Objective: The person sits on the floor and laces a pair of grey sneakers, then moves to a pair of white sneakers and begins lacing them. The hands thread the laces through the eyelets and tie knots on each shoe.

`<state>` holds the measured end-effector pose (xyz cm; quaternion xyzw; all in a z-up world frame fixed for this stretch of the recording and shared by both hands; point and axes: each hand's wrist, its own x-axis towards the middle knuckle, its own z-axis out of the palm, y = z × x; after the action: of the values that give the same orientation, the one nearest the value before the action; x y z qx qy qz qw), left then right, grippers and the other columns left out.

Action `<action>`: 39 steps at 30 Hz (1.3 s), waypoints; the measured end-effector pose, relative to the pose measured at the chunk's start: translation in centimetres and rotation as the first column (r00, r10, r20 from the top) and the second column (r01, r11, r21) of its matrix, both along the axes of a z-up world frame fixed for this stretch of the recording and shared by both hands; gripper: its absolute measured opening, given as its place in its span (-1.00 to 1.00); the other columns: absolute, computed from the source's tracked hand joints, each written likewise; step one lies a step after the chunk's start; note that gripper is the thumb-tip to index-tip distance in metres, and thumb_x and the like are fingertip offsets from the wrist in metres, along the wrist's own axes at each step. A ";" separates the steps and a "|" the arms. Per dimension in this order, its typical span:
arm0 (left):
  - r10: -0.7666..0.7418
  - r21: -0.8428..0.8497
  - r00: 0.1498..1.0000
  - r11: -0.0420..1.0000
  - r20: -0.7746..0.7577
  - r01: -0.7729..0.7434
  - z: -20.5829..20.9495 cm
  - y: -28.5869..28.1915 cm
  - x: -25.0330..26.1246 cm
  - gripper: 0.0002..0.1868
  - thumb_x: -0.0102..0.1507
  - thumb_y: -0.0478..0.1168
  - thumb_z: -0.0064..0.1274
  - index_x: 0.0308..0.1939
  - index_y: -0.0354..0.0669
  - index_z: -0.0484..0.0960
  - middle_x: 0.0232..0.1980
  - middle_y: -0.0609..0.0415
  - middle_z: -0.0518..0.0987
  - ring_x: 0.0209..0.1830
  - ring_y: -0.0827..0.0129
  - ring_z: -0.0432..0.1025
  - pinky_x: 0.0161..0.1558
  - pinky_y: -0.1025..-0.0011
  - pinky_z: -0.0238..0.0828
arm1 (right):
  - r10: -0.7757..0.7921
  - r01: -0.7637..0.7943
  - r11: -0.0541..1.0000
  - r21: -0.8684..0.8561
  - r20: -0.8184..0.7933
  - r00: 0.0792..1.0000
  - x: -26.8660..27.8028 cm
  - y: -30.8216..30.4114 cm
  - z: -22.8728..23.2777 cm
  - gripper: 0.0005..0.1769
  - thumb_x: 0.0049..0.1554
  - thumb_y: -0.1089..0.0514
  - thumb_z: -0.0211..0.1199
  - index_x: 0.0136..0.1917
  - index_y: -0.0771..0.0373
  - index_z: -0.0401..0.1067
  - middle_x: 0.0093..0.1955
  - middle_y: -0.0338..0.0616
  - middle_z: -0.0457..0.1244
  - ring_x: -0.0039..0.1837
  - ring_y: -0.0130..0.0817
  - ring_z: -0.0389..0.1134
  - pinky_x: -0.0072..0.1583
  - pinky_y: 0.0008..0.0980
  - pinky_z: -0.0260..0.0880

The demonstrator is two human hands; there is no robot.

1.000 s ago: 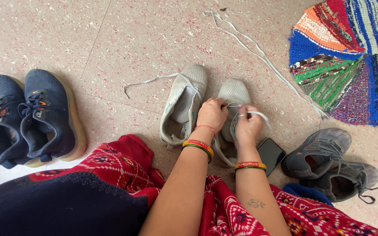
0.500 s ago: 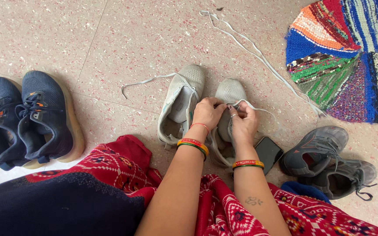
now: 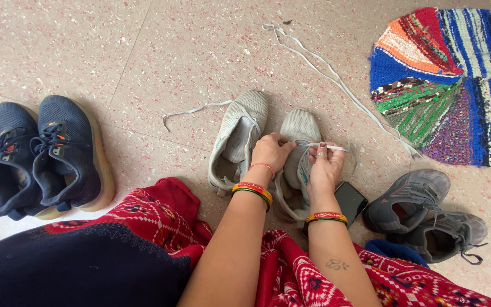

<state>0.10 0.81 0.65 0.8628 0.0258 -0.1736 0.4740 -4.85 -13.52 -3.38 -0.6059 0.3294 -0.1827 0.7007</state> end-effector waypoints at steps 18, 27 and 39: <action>0.012 -0.276 0.959 0.959 0.284 0.070 12.5 1.0 1.3 -0.84 0.13 -0.20 0.15 -0.32 -0.19 0.75 -0.41 0.02 0.71 -0.36 0.32 0.63 -0.18 0.37 0.54 | 0.177 -0.168 0.982 -0.088 0.110 0.978 -0.6 -1.2 15.9 -0.83 0.31 0.21 0.13 0.09 0.23 0.51 -0.02 -0.19 0.44 -0.03 -0.49 0.43 0.00 -0.47 0.43; 0.030 -0.342 0.910 0.931 0.413 0.125 23.4 2.1 -2.7 -0.86 0.17 -0.29 0.08 -0.29 -0.19 0.74 -0.39 0.03 0.72 -0.35 0.37 0.64 -0.20 0.38 0.55 | 0.242 -0.186 0.953 -0.239 0.228 0.943 -3.1 1.3 25.9 -0.81 0.30 0.18 0.14 0.09 0.21 0.54 -0.06 -0.24 0.44 -0.03 -0.51 0.45 0.02 -0.46 0.45; 0.081 -0.383 0.806 0.904 0.587 0.188 34.7 3.9 -8.6 -0.89 0.20 -0.32 0.10 -0.25 -0.21 0.72 -0.36 0.07 0.72 -0.35 0.45 0.61 -0.26 0.43 0.53 | 0.319 -0.185 0.904 -0.385 0.320 0.892 -7.7 3.6 35.5 -0.83 0.26 0.21 0.23 0.08 0.24 0.58 -0.07 -0.23 0.45 -0.03 -0.55 0.42 0.02 -0.51 0.42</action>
<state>-8.52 4.71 35.33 0.7502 -0.1857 0.0878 0.6285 -12.53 -9.93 32.10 -0.7106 0.0694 -0.2559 0.6517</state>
